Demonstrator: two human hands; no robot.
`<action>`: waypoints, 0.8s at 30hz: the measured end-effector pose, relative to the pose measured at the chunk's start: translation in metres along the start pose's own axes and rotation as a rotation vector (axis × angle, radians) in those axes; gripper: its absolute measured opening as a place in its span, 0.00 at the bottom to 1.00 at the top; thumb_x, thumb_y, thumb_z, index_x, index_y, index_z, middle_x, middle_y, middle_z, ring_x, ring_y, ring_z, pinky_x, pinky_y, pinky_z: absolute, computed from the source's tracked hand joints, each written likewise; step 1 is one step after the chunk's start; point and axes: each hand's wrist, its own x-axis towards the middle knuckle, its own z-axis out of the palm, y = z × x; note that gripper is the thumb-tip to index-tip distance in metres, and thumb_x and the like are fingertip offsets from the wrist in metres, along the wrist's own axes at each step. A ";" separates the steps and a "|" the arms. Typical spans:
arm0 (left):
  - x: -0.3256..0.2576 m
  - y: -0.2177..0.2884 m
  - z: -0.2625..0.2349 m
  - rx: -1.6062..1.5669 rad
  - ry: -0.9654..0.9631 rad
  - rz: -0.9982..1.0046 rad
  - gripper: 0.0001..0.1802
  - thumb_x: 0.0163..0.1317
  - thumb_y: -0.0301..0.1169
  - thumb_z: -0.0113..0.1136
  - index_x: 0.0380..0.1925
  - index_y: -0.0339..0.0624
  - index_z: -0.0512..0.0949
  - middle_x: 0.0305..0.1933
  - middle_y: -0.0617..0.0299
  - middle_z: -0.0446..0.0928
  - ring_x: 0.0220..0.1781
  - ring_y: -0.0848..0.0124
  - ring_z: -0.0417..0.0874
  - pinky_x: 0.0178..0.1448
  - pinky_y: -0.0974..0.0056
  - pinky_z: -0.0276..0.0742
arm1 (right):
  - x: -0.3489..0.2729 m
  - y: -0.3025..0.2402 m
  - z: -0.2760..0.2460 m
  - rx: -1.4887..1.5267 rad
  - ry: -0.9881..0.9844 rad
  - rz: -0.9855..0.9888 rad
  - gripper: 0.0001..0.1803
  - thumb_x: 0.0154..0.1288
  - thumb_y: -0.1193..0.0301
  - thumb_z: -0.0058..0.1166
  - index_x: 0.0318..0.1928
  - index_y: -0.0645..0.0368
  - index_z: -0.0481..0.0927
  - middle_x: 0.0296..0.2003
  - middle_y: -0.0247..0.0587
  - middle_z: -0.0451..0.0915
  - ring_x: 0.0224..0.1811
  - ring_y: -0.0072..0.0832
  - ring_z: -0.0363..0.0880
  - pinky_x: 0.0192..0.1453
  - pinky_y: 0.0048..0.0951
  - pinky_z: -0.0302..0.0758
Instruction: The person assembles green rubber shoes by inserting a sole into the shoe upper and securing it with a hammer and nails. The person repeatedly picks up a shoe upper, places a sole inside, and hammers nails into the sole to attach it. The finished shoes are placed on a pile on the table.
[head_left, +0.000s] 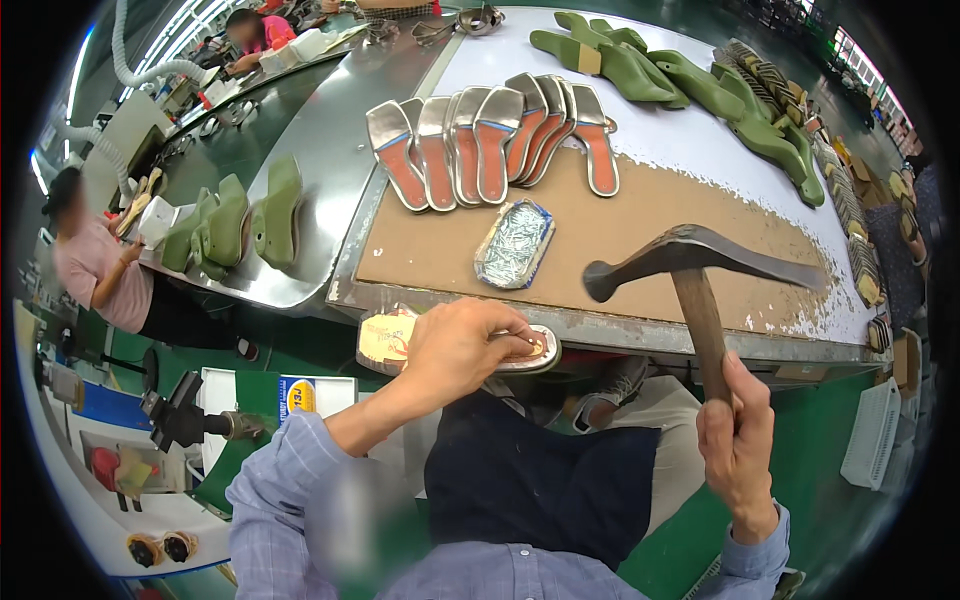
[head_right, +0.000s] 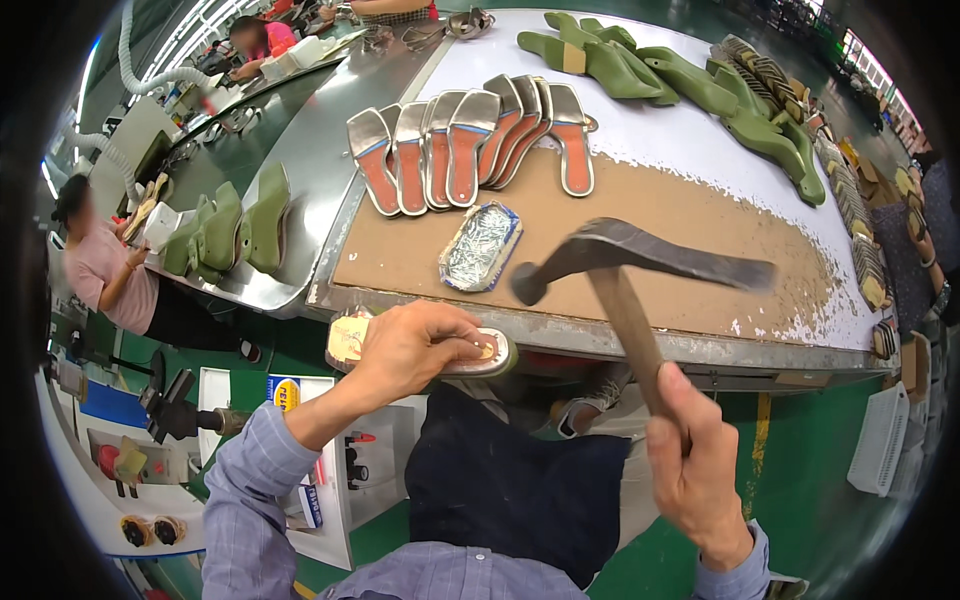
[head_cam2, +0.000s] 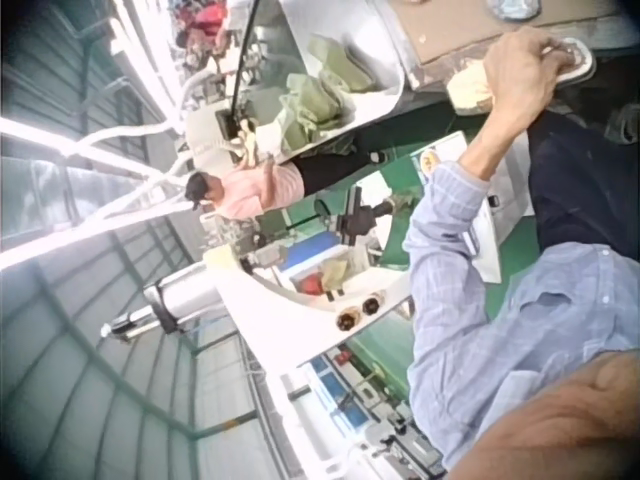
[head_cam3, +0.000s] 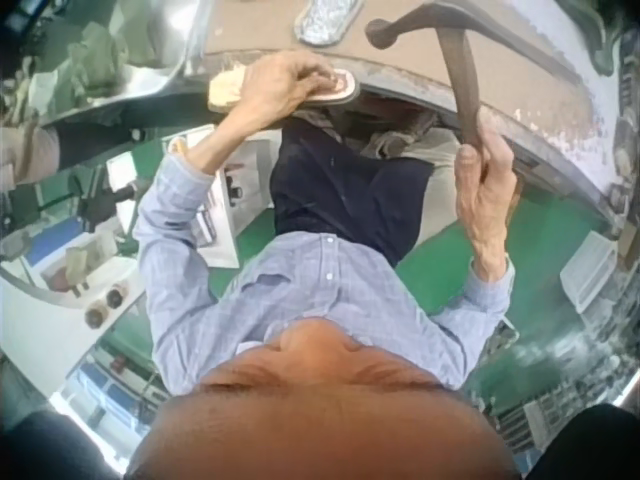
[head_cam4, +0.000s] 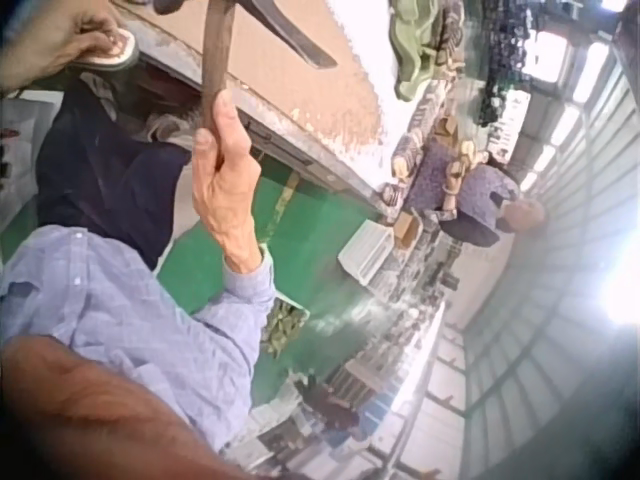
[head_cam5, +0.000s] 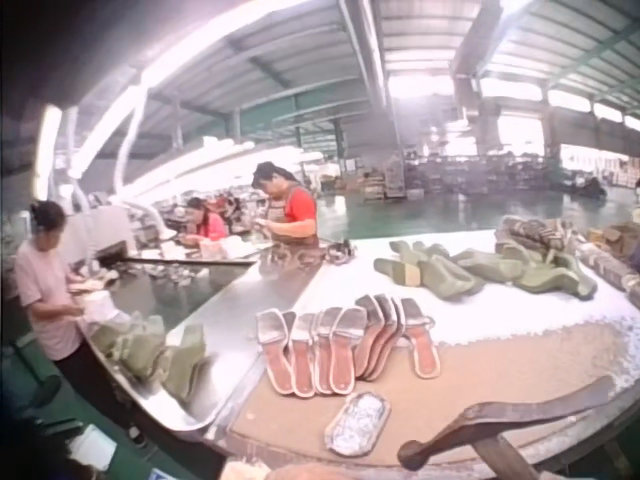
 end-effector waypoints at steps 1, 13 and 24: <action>-0.001 -0.001 0.001 -0.008 0.015 0.029 0.09 0.57 0.39 0.71 0.36 0.52 0.89 0.41 0.62 0.87 0.43 0.61 0.86 0.46 0.60 0.78 | 0.006 -0.008 0.004 0.030 0.010 -0.093 0.24 0.72 0.79 0.52 0.67 0.62 0.69 0.36 0.46 0.81 0.27 0.24 0.76 0.34 0.25 0.75; -0.011 -0.005 -0.027 0.412 -0.113 0.286 0.30 0.56 0.49 0.71 0.55 0.47 0.78 0.51 0.51 0.83 0.56 0.53 0.81 0.59 0.50 0.72 | -0.014 -0.010 0.011 0.267 -0.047 0.188 0.24 0.74 0.75 0.51 0.68 0.62 0.66 0.28 0.36 0.78 0.24 0.21 0.74 0.27 0.25 0.70; -0.017 -0.013 -0.023 0.511 -0.188 0.306 0.31 0.55 0.48 0.70 0.56 0.48 0.76 0.48 0.58 0.77 0.52 0.59 0.81 0.59 0.54 0.68 | -0.020 -0.003 0.017 0.030 -0.048 0.017 0.26 0.64 0.79 0.65 0.62 0.62 0.75 0.39 0.50 0.85 0.38 0.34 0.86 0.43 0.29 0.81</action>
